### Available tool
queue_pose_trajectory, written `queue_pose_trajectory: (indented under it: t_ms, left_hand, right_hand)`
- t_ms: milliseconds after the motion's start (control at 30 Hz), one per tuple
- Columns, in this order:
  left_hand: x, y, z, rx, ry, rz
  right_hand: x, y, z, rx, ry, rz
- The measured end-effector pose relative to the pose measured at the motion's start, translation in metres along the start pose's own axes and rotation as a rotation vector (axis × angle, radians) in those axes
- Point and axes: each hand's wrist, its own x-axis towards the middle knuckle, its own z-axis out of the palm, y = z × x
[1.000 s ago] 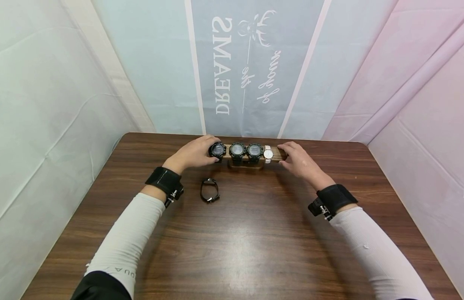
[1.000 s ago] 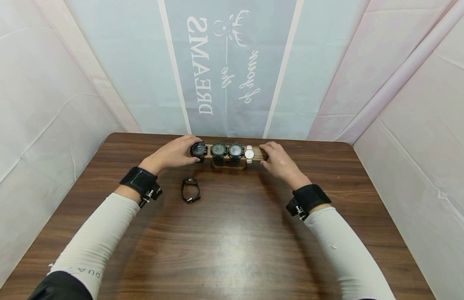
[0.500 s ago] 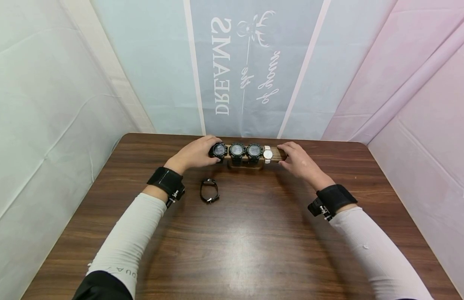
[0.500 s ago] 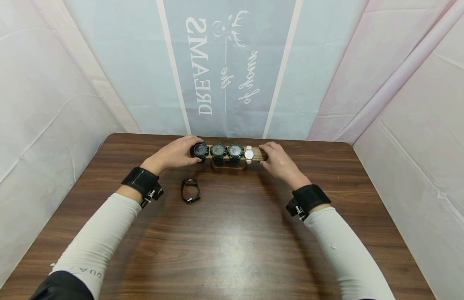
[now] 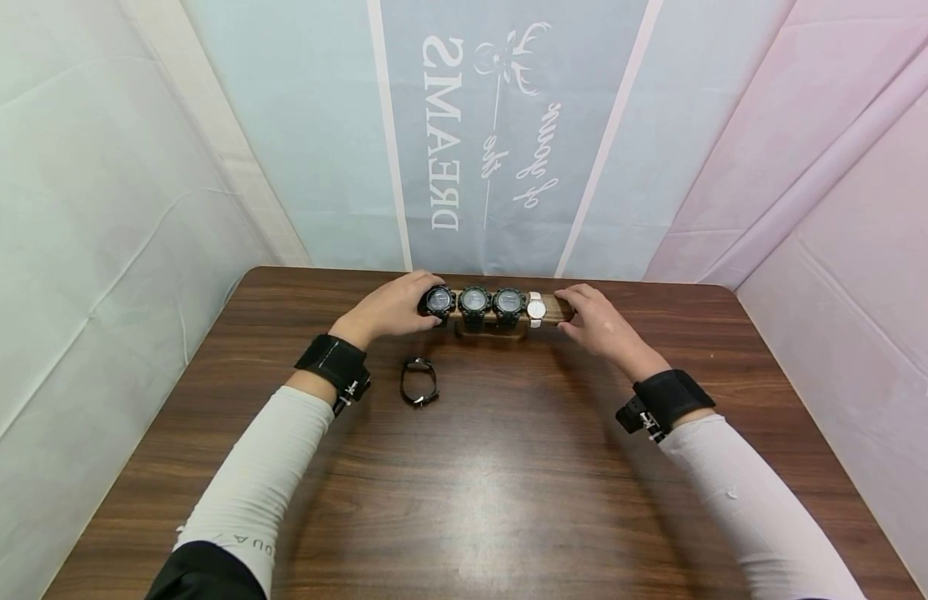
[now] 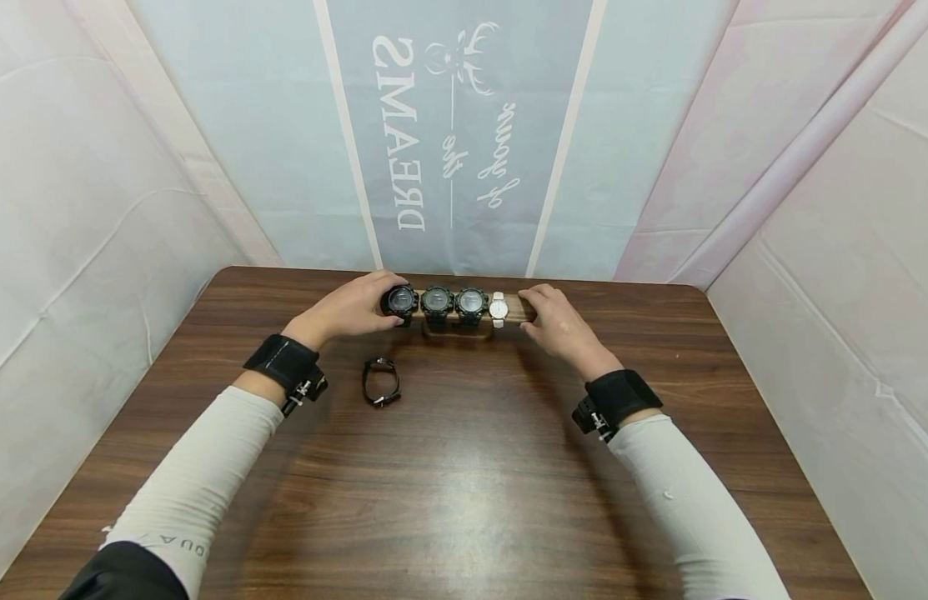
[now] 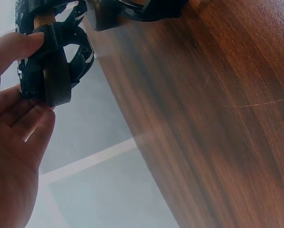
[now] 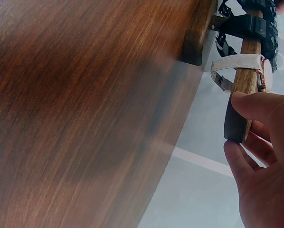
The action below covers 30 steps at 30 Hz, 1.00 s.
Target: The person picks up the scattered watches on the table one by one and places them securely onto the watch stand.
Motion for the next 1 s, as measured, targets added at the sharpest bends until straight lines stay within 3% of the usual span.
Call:
queue_pose_trajectory:
  t_ms: [600,1000]
  left_hand:
    - [-0.008,0.001,0.0,0.026,0.035,-0.003]
    - [-0.031,-0.003,-0.003,0.053,0.055,-0.03]
  right_hand:
    - [-0.006,0.0,0.0,0.015,-0.002,0.019]
    - [-0.013,-0.005,-0.004,0.012,0.071,-0.015]
